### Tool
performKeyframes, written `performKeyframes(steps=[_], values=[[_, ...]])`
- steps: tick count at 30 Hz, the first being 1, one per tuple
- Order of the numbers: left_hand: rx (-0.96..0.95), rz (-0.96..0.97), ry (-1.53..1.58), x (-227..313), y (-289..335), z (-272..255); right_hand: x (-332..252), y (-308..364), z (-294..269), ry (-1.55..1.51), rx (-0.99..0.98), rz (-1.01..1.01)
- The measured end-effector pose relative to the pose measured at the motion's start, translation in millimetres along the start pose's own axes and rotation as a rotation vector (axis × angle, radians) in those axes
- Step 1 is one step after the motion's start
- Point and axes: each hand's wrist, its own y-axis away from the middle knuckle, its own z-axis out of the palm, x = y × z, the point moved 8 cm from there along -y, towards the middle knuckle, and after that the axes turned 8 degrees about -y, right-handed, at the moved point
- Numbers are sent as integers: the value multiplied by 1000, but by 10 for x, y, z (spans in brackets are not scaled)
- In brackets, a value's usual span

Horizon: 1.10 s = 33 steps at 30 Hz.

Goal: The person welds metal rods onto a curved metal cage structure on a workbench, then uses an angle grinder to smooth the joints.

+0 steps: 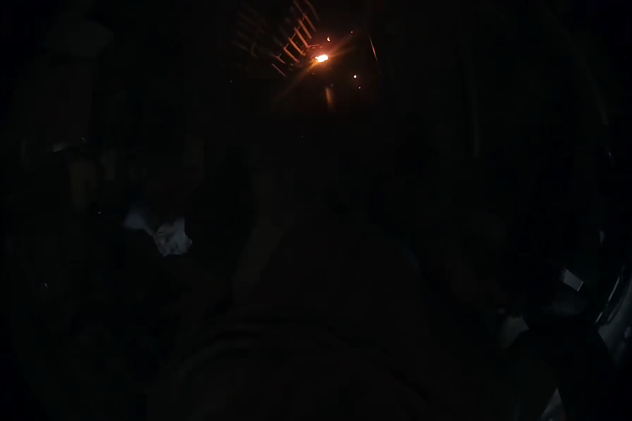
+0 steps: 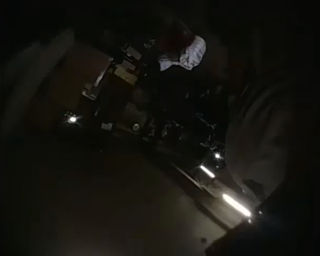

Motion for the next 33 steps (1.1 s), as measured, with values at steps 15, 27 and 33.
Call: performKeyframes(steps=[15, 27, 33], values=[[-5, 15, -179, -33, 45, 63, 196, 352, -69, -323, -25, 107], [-64, -32, 16, -48, -84, -21, 144, 272, 88, -203, -140, 305], [-62, -10, 5, -83, -79, 27, 262, 269, 121, -181, -170, 347]])
